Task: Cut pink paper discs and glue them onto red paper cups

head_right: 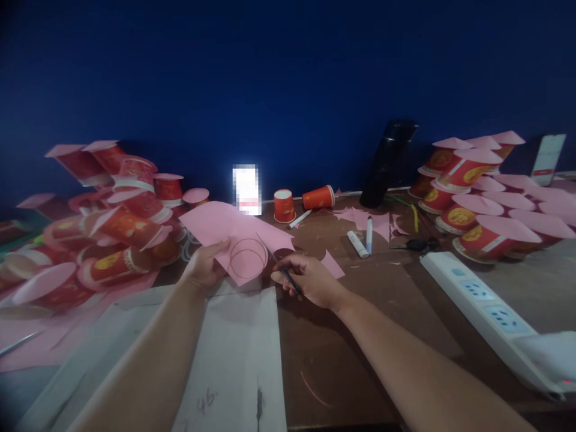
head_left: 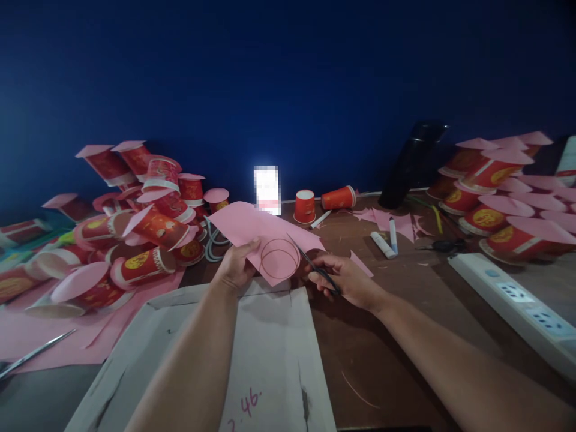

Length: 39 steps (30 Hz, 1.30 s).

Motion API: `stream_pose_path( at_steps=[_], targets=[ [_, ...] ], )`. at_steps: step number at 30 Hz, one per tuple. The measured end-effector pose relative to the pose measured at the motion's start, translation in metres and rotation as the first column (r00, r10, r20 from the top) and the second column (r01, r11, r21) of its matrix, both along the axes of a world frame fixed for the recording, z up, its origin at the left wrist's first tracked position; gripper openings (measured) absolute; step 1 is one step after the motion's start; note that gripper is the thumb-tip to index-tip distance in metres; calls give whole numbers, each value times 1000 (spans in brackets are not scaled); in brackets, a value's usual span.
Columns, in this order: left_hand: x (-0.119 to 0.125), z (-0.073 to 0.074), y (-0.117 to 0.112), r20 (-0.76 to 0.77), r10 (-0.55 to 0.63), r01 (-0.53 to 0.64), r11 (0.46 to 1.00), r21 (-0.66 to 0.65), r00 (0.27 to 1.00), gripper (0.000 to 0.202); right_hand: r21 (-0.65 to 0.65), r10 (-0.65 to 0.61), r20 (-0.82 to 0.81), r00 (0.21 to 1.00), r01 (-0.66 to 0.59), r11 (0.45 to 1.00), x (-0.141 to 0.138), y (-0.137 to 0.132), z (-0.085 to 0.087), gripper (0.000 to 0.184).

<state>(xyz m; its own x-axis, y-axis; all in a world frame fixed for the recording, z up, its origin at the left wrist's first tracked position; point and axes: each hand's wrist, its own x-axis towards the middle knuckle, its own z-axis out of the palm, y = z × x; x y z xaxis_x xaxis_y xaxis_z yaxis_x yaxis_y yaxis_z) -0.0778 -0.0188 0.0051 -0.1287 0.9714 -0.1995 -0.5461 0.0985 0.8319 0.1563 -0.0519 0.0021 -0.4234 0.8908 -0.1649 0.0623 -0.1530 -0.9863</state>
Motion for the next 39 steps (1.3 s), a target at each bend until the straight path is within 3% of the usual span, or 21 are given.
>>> stream_pose_path(
  at_steps=[15, 27, 31, 35, 39],
  targets=[
    [-3, 4, -1, -24, 30, -31, 999, -18, 999, 35, -14, 27, 10, 1000, -27, 1000, 2, 1, -4, 35],
    [-5, 3, 1, -12, -12, 12, 1000, 5, 1000, 29, 2, 43, 29, 999, -44, 999, 2, -1, -3, 37],
    [7, 7, 4, 80, -25, 22, 999, 40, 997, 33, 7, -61, -2, 998, 61, 998, -2, -1, -2, 39],
    [30, 11, 0, 185, -122, 113, 992, 60, 975, 35, 15, -204, -60, 977, 205, 979, -4, 1, -2, 41],
    [51, 9, -10, 248, -96, 99, 995, 1, 964, 27, 26, -235, -60, 970, 237, 971, -6, 0, -2, 43]
  ],
)
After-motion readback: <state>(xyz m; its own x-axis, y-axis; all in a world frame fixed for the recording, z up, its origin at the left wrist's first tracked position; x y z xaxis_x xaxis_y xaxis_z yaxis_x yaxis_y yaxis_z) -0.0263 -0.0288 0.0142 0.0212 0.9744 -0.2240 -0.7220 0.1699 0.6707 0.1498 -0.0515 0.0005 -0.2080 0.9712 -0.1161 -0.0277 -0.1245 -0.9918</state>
